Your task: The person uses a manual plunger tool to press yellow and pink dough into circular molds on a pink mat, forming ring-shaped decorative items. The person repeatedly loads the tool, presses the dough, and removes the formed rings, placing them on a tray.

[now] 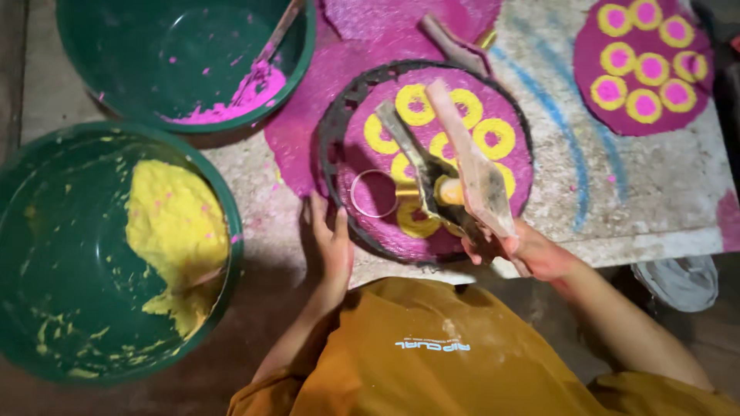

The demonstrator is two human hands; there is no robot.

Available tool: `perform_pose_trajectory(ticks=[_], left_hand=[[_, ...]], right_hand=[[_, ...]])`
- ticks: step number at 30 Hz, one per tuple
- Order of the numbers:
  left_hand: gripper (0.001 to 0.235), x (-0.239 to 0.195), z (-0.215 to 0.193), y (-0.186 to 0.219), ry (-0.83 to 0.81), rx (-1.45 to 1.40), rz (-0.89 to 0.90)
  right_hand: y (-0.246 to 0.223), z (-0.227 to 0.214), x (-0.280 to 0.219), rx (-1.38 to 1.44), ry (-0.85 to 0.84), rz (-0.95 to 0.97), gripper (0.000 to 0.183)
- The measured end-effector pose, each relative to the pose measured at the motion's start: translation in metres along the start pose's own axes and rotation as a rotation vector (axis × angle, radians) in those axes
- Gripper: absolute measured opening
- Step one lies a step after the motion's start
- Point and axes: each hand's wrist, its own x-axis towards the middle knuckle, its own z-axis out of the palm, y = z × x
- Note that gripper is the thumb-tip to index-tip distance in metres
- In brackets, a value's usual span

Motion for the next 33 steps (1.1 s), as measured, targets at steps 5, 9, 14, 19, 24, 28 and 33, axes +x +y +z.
perform_pose_trajectory(ticks=[5, 9, 14, 19, 24, 28, 33], left_hand=[[0.087, 0.072, 0.002, 0.079, -0.559, -1.218, -0.213], [0.086, 0.094, 0.017, 0.111, -0.921, -1.464, -0.191], [0.038, 0.109, 0.038, 0.092, -0.784, -1.51, -0.126], [0.03, 0.12, 0.048, 0.06, -0.63, -1.665, -0.166], [0.034, 0.13, 0.036, 0.044, -0.667, -1.696, -0.066], [0.033, 0.132, 0.027, 0.034, -0.635, -1.634, -0.033], [0.017, 0.118, 0.042, 0.018, -0.564, -1.723, -0.19]], right_hand=[[-0.011, 0.004, 0.033, 0.084, -0.261, 0.282, 0.093], [-0.04, 0.006, 0.052, -0.043, -0.368, 0.546, 0.089], [-0.089, -0.013, 0.062, -0.383, -0.207, 0.664, 0.088], [-0.094, -0.006, 0.083, -0.641, -0.049, 0.847, 0.087], [-0.084, 0.015, 0.102, -0.755, -0.069, 0.662, 0.089], [-0.075, 0.028, 0.105, -0.677, 0.039, 0.71, 0.081], [-0.08, 0.031, 0.099, -0.721, 0.065, 0.722, 0.081]])
